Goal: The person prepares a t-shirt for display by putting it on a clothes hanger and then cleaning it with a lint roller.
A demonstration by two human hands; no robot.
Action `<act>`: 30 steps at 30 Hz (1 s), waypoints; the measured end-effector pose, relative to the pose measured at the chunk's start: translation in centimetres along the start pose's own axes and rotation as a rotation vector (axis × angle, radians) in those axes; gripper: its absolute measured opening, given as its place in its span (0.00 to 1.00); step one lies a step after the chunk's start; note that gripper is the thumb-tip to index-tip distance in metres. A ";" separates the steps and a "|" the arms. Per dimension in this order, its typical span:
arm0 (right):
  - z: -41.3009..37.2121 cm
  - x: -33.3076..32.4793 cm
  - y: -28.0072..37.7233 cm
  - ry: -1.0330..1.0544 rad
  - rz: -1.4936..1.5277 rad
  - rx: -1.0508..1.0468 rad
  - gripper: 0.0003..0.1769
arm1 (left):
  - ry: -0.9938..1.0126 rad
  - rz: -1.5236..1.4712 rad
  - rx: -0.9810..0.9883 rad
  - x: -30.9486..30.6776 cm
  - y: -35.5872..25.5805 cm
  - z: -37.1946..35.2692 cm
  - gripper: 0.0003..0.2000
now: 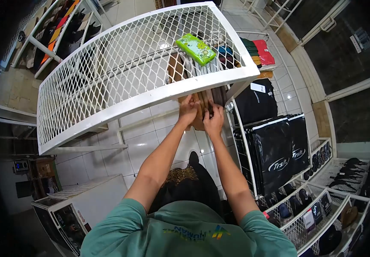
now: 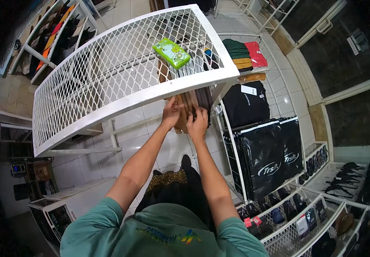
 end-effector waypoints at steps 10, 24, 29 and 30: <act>-1.3 0.0 0.6 -0.074 -0.018 -0.008 0.24 | -0.102 0.003 0.099 -1.3 -0.7 -3.4 0.30; -4.0 -6.7 0.0 -0.105 0.145 0.191 0.22 | -0.097 0.256 0.166 -1.7 -3.5 -9.0 0.17; -7.3 -16.1 -4.6 -0.254 -0.061 0.278 0.21 | 0.284 0.200 0.237 4.6 -6.1 -13.6 0.16; -7.9 -18.3 -5.8 -0.291 -0.110 0.298 0.20 | 0.348 0.188 0.246 6.2 -6.3 -14.4 0.16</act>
Point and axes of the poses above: each hand's wrist, its own z-axis towards the middle knuckle, its own x-axis out of the palm, y = z × x, the point moved 8 cm from there along z, towards the middle knuckle, and after that the axes turned 8 degrees about -y, right-handed, at the moved point
